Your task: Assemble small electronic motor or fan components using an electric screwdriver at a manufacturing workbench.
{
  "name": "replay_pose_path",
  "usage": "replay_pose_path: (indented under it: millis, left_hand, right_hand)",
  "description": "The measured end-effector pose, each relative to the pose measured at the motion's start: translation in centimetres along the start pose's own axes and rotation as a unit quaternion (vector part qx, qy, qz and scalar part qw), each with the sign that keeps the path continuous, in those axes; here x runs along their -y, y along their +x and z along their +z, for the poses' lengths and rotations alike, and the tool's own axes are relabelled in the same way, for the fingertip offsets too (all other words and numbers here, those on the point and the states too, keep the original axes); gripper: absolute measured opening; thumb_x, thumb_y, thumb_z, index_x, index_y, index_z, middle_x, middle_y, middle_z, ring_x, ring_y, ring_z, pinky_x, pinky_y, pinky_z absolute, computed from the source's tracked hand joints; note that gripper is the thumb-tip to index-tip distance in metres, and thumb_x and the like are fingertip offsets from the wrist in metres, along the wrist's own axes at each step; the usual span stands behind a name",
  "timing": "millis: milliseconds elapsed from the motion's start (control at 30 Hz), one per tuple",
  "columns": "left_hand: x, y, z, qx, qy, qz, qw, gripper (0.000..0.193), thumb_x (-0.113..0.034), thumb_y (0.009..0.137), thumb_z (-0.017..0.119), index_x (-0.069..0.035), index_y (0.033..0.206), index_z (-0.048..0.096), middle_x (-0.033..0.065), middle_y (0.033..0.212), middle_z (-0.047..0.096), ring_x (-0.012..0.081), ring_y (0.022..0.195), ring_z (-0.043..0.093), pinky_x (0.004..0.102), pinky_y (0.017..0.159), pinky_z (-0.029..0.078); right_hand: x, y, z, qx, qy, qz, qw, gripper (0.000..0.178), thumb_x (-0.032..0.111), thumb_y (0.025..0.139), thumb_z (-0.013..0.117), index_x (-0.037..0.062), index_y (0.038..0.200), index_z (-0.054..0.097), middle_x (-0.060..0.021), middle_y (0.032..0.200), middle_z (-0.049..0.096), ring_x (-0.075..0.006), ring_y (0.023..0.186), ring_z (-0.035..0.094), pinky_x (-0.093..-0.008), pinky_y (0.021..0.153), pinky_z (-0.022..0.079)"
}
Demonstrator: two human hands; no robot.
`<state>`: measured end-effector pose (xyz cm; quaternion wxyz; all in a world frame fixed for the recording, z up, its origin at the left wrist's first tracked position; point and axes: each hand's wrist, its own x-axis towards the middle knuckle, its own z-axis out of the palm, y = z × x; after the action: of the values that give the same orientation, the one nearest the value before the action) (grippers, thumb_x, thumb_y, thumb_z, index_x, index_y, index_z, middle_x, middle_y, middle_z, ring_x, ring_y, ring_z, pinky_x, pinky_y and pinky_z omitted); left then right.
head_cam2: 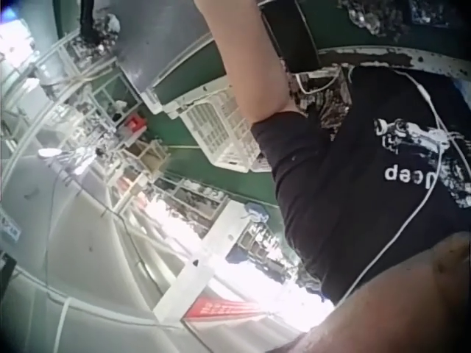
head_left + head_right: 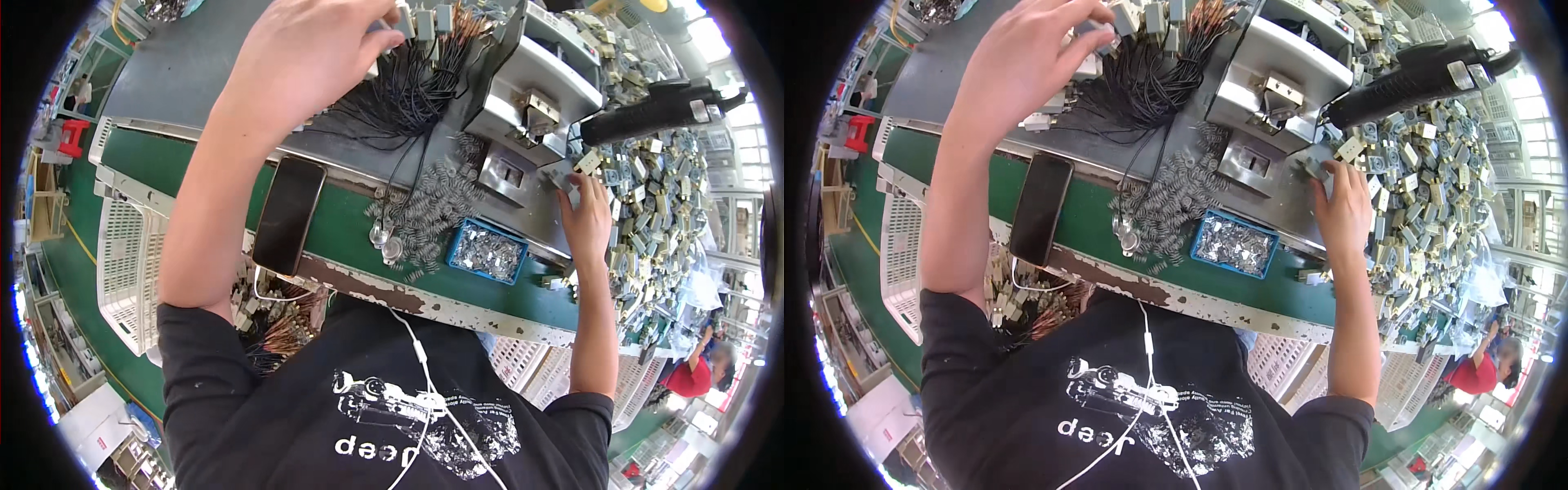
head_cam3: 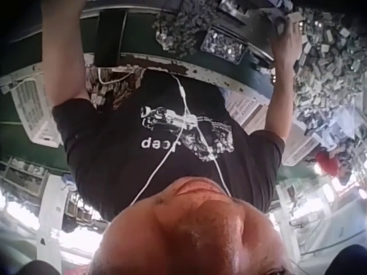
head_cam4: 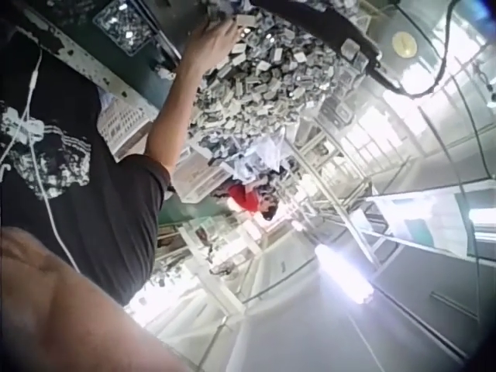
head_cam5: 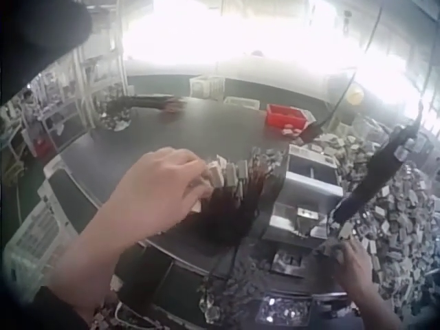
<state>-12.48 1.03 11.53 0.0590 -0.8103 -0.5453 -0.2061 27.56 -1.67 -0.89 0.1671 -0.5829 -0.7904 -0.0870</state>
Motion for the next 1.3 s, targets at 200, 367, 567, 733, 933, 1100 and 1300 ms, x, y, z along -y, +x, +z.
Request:
replay_pose_path:
  millis: [200,367,567,733,933,1100,1300]
  left_hand:
    - [-2.3,-0.2,1.7,-0.170,0.040,0.081,0.981,0.021,-0.019,0.085,0.071,-0.011,0.105,0.071,0.0135,0.120,0.065,0.0323,0.118,0.058,0.0450,0.099,0.046]
    - [-6.2,-1.3,7.6,-0.111,0.040,0.183,0.976,0.011,-0.013,0.084,0.068,-0.011,0.094,0.069,0.0038,0.085,0.065,0.0237,0.092,0.064,0.0382,0.084,0.052]
    - [-5.3,1.2,13.8,0.100,0.066,0.105,0.987,0.018,-0.011,0.084,0.065,-0.008,0.102,0.070,0.0068,0.092,0.066,0.0248,0.095,0.064,0.0390,0.083,0.050]
    - [-5.0,1.5,16.7,-0.001,0.130,0.111,0.985,0.020,-0.018,0.084,0.062,-0.011,0.098,0.075,0.0056,0.087,0.068,0.0236,0.091,0.066,0.0389,0.082,0.049]
    - [-4.3,1.9,16.7,-0.013,0.109,0.139,0.984,0.011,-0.016,0.080,0.066,-0.012,0.087,0.073,0.0050,0.083,0.066,0.0238,0.088,0.065,0.0384,0.079,0.049]
    - [-5.4,1.0,12.7,-0.051,0.008,0.128,0.990,0.012,-0.012,0.079,0.068,-0.006,0.089,0.066,0.0075,0.082,0.064,0.0276,0.084,0.064,0.0399,0.076,0.052]
    - [-6.8,-0.6,7.1,0.090,-0.342,-0.045,0.934,0.015,-0.011,0.096,0.063,-0.003,0.109,0.062,0.0029,0.087,0.066,0.0077,0.074,0.062,0.0246,0.069,0.050]
  right_hand:
    - [0.1,-1.2,-0.3,0.030,0.077,-0.025,0.996,0.026,0.014,0.087,0.075,0.0039,0.108,0.063,-0.0131,0.110,0.070,-0.0332,0.101,0.067,-0.0409,0.087,0.052]
    - [-0.6,-1.7,-0.3,0.101,0.130,0.044,0.985,0.029,0.015,0.088,0.075,0.0046,0.111,0.061,-0.0116,0.107,0.071,-0.0310,0.097,0.069,-0.0394,0.085,0.053]
    - [0.6,-2.2,-1.5,0.011,0.191,0.033,0.981,0.043,0.010,0.086,0.077,0.0055,0.126,0.061,-0.0130,0.107,0.071,-0.0255,0.097,0.068,-0.0373,0.088,0.053]
    - [1.1,-2.8,-2.1,-0.006,0.223,0.037,0.974,0.049,0.006,0.084,0.079,0.0057,0.129,0.061,-0.0111,0.113,0.070,-0.0225,0.100,0.067,-0.0360,0.091,0.052]
    - [2.1,-2.4,-3.1,-0.033,0.247,-0.023,0.968,0.046,0.001,0.079,0.080,0.0020,0.122,0.063,-0.0133,0.113,0.070,-0.0301,0.099,0.068,-0.0375,0.087,0.054]
    - [3.4,-1.7,-2.7,-0.016,0.256,-0.050,0.965,0.048,0.005,0.082,0.081,0.0055,0.127,0.064,-0.0102,0.114,0.071,-0.0246,0.100,0.068,-0.0361,0.090,0.052]
    - [5.1,1.3,-0.2,0.032,0.254,-0.087,0.963,0.036,0.004,0.081,0.078,0.0061,0.115,0.065,-0.0120,0.108,0.070,-0.0330,0.099,0.066,-0.0412,0.086,0.053]
